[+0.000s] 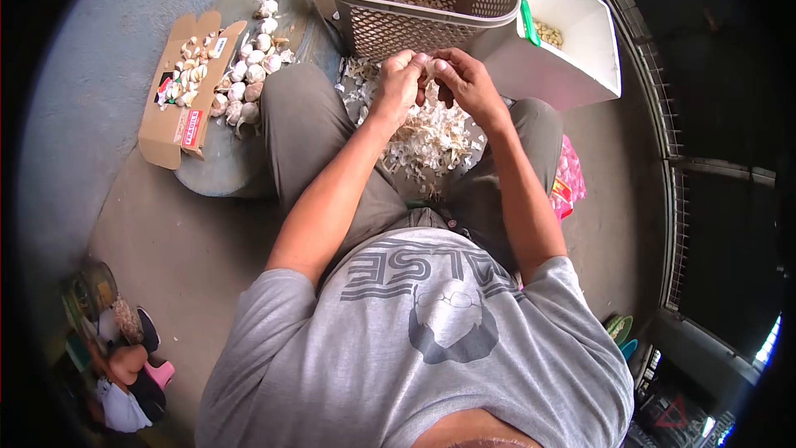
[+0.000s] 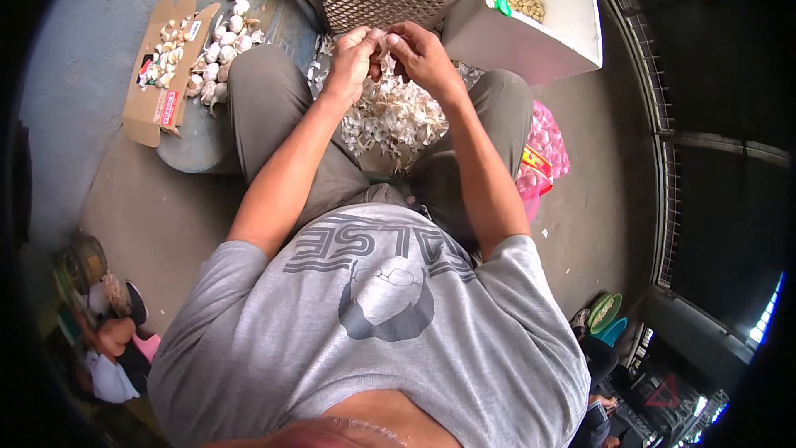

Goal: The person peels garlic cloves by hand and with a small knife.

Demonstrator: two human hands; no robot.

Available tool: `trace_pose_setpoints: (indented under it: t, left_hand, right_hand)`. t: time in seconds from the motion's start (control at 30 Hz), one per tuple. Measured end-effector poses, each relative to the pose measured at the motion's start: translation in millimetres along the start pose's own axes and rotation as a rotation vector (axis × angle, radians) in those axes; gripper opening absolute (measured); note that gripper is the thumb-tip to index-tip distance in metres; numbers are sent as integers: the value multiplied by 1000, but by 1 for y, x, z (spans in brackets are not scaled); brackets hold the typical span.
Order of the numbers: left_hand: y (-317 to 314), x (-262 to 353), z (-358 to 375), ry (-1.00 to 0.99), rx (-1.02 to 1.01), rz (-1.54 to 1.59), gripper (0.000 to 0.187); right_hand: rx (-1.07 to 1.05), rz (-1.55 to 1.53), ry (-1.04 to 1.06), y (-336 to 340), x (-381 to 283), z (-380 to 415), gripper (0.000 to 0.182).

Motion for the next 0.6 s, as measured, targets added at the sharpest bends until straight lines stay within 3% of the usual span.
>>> trace_pose_setpoints:
  t: [0.07,0.2,0.33,0.5,0.6]
  left_hand:
    - [3,0,-3,-10,-38,-27,26]
    - [-11,26,7,-465,89,-922,32]
    - [-16,24,8,-548,78,-1193,27]
    - [-11,20,-3,-539,177,-993,24]
    - [-2,17,-12,-329,87,-802,26]
  right_hand:
    - [-62,97,-10,8,-7,2,25]
    - [-95,-158,-61,15,11,7,21]
    - [-41,-580,-69,9,36,13,18]
    - [-5,-660,26,9,29,10,24]
    - [-31,-717,45,10,27,10,25]
Point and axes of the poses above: each hand's wrist, its own z-axis away from the middle knuckle, its own y-axis out of the back of the hand, x = y × z, the point moved 4 cm from there along -z, towards the middle knuckle, and after that the axes turned 2 degrees about -x, right-handed, at the moved point
